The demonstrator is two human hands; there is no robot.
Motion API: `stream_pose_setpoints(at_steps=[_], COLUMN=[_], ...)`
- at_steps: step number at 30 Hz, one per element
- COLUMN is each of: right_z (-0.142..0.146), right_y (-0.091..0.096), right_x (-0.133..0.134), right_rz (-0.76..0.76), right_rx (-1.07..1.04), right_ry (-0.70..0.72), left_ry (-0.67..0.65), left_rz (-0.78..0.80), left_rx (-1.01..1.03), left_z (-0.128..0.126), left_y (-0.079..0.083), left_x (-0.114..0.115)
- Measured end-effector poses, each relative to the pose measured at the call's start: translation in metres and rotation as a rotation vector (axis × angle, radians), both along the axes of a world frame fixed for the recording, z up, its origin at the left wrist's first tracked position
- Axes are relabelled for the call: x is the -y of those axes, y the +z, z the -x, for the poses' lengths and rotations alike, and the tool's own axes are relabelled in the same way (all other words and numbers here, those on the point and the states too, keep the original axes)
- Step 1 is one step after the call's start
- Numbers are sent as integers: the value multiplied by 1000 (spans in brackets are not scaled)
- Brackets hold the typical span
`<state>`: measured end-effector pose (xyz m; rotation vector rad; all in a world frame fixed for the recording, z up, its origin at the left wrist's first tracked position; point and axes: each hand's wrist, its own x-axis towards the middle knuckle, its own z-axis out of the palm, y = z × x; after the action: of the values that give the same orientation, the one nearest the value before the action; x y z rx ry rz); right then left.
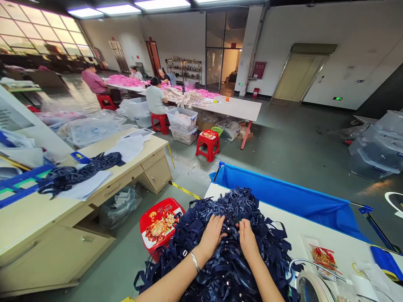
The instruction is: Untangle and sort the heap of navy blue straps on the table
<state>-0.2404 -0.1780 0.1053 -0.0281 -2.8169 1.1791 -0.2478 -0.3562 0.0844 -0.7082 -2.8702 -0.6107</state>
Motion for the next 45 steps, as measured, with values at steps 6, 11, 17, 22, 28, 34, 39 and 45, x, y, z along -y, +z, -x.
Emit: stream_pose_setpoints(at_steps=[6, 11, 17, 22, 28, 34, 39, 45], right_z=[1, -7, -5, 12, 30, 24, 22, 37], right_y=[11, 8, 16, 30, 26, 15, 16, 18], right_x=[-7, -6, 6, 15, 4, -5, 6, 6], right_rz=[-8, -65, -114, -26, -101, -253, -234, -125], right_rx=[19, 13, -20, -81, -24, 15, -25, -122], right_ry=[139, 182, 263, 207, 265, 335, 387, 206], left_ry=[76, -60, -102, -105, 45, -26, -41, -47], left_rz=[4, -5, -20, -11, -21, 5, 9, 2], left_rx=[-14, -34, -10, 31, 78, 109, 96, 55], left_z=[-20, -25, -22, -23, -28, -26, -26, -27], left_y=[1, -3, -9, -8, -2, -8, -11, -9], left_x=[3, 12, 10, 10, 10, 10, 12, 11])
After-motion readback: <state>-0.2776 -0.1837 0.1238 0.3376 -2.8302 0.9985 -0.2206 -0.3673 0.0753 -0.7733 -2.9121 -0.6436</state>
